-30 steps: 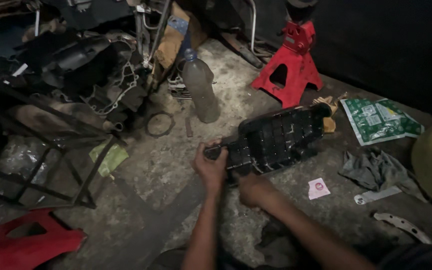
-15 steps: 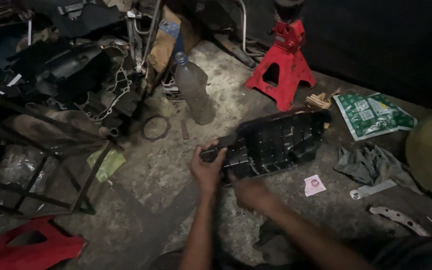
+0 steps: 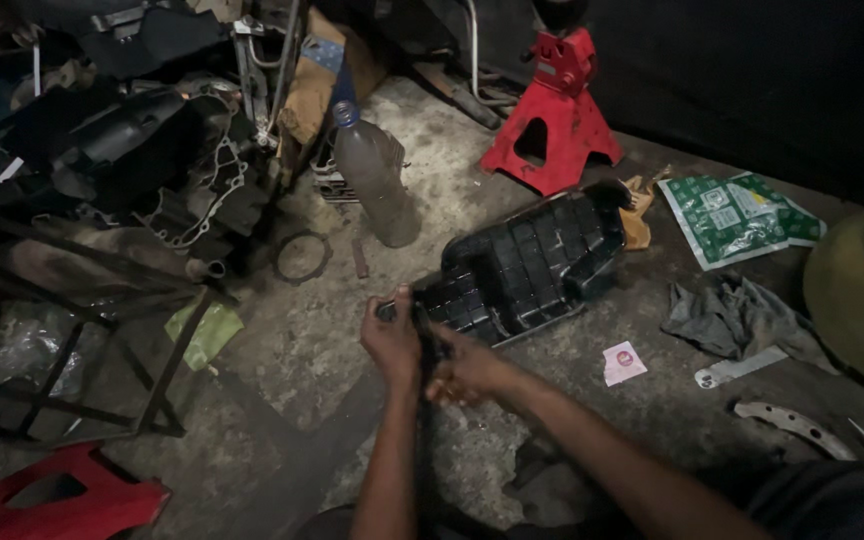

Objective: The person wipes a black plastic car part with a cloth. They hold the component with one hand and use the cloth in the other hand to wipe the interior and exterior surfaces.

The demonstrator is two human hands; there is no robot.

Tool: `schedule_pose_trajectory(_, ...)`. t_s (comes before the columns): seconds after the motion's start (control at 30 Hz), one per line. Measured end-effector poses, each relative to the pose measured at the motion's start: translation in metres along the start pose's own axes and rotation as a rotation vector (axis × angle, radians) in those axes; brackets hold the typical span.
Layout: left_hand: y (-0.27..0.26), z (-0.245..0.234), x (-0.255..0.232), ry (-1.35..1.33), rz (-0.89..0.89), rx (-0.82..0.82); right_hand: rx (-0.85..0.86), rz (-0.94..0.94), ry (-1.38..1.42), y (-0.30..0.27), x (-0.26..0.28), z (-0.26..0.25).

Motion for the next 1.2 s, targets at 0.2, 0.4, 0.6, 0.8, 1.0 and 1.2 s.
schedule_pose_trajectory(0.2, 0.001, 0.002, 0.002, -0.091, -0.006, 0.021, -0.002, 0.039, -0.251, -0.018, 0.005, 0.012)
schedule_pose_trajectory(0.4, -0.001, 0.004, -0.002, -0.171, -0.021, 0.016, 0.051, -0.053, -0.085, -0.012, 0.019, 0.013)
schedule_pose_trajectory(0.6, -0.007, 0.001, -0.010, -0.048, -0.040, 0.047, 0.034, 0.007, -0.217, -0.021, 0.008, 0.016)
schedule_pose_trajectory(0.8, -0.004, 0.006, -0.012, -0.209, 0.102, 0.112, 0.037, -0.084, -0.031, -0.002, 0.024, 0.006)
schedule_pose_trajectory(1.0, 0.001, 0.008, 0.015, -0.173, -0.112, 0.103, 0.078, 0.013, -0.188, -0.010, -0.005, 0.021)
schedule_pose_trajectory(1.2, 0.001, 0.011, 0.015, -0.155, -0.029, 0.158, 0.040, -0.069, -0.069, -0.007, 0.020, 0.006)
Point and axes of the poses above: each hand's wrist, its own y-axis towards the middle knuckle, its own z-axis out of the palm, x = y × z, the point moved 8 cm from there along y, towards the middle knuckle, and after that the axes turned 7 degrees about -x, right-handed, at the moved point
